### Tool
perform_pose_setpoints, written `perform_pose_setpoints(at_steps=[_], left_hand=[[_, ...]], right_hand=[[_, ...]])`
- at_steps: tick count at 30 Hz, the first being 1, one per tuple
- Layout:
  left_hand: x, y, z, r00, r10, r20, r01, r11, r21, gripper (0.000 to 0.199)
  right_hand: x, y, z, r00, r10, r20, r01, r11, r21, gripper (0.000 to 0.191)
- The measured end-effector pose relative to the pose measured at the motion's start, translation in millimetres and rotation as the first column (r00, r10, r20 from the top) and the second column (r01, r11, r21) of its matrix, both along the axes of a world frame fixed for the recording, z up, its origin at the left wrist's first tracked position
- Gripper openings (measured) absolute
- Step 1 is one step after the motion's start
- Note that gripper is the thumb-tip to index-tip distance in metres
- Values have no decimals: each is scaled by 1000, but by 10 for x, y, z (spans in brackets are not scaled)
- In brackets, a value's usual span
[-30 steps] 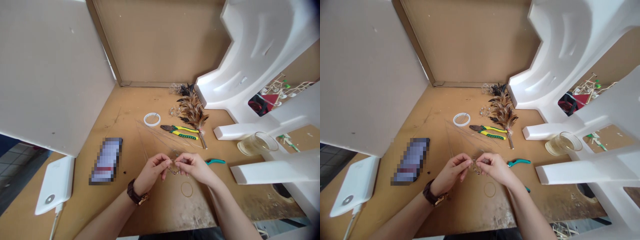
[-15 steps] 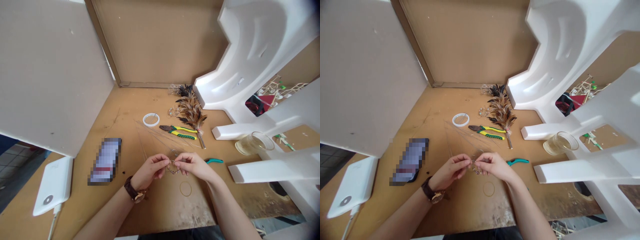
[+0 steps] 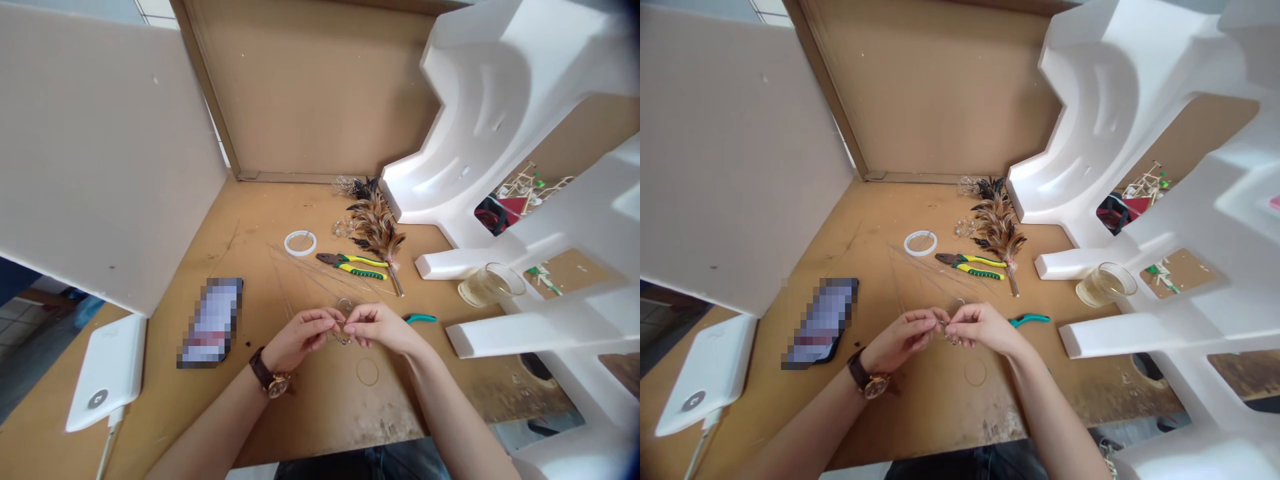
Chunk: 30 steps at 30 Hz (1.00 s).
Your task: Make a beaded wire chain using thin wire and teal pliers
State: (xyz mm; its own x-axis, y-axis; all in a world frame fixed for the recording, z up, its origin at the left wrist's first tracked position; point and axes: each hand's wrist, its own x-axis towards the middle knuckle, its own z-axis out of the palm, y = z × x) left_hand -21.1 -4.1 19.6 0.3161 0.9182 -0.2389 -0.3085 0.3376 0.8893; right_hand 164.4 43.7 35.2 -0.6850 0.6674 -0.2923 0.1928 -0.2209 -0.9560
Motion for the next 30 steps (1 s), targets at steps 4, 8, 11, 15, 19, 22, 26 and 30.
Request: perform_pose_setpoints(at_steps=[4,8,11,15,19,22,26,30], left_hand=[[-8,-29,25,993,-34,109,31,999,28,18],[-12,-47,20,980,-93,174,93,996,8,18],[-24,-48,20,966,-116,232,117,993,10,17],[-40,-47,19,941,-126,313,129,992,12,15],[-47,-44,-13,908,-126,400,143,990,-12,15],[-51,-40,-40,889,-106,446,136,990,-35,16],[-48,-35,-55,873,-89,480,138,988,-68,18],[-38,-32,-63,858,-88,507,158,983,-95,19]], right_hand=[[-2,-64,26,998,-27,59,26,999,29,31],[-4,-130,56,995,-12,102,8,999,42,32],[69,-155,179,982,-22,186,-5,990,143,31],[330,-134,441,901,-168,401,-62,863,501,25],[650,-156,495,620,-252,743,-432,681,592,26],[849,-242,298,474,-273,837,-623,568,538,52],[998,-322,-15,420,-358,834,-687,475,550,78],[959,-294,-107,428,-370,825,-727,401,557,79]])
